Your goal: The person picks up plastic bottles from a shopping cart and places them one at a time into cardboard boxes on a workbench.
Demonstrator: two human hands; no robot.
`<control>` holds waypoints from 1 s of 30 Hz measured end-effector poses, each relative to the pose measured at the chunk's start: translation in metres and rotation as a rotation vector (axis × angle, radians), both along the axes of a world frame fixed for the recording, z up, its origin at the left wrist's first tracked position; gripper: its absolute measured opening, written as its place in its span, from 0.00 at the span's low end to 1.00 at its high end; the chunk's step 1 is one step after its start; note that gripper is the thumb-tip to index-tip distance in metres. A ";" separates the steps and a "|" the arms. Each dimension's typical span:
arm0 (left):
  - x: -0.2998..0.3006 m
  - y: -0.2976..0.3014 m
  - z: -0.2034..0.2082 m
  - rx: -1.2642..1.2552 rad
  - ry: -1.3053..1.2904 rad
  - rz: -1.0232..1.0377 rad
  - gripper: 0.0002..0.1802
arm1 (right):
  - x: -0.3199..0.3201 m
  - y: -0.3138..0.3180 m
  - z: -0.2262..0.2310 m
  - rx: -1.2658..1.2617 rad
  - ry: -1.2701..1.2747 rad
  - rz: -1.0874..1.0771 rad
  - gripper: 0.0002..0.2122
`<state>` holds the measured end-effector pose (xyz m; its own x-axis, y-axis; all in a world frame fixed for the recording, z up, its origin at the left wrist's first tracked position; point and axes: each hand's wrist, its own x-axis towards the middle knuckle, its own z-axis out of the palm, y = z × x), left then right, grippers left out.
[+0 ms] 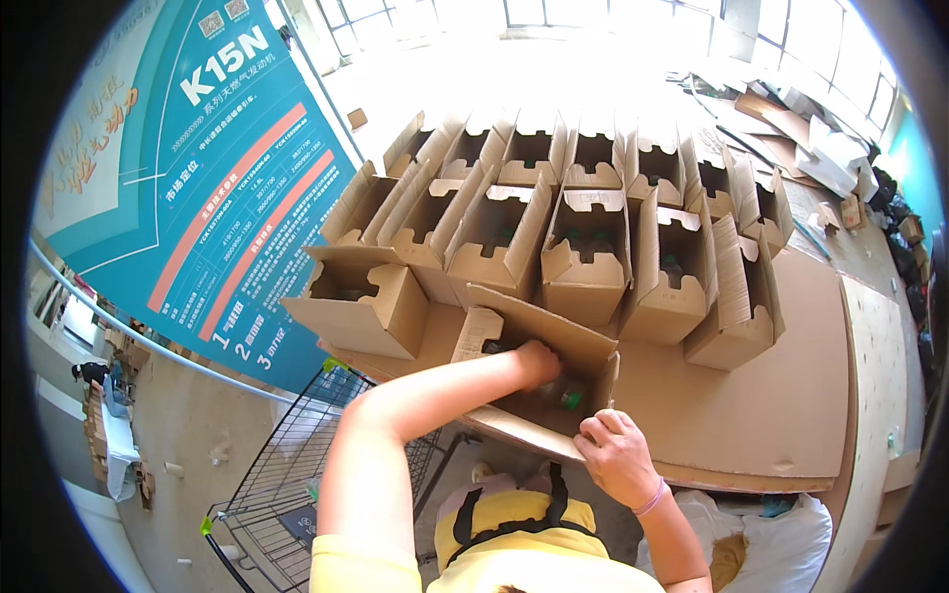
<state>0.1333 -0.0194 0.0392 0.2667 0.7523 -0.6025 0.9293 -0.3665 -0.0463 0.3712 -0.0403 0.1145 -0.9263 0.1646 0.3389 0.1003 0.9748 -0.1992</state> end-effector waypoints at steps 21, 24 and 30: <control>-0.079 -0.273 0.043 1.451 -0.839 1.240 0.09 | -0.021 -0.015 0.014 -0.125 -0.006 -0.205 0.06; -0.108 -0.405 -0.089 1.415 -0.596 1.898 0.08 | -0.027 -0.014 0.018 -0.120 -0.117 -0.189 0.04; -0.133 -0.636 -0.288 0.877 -0.072 2.382 0.06 | -0.028 -0.012 0.020 -0.029 -0.132 -0.296 0.06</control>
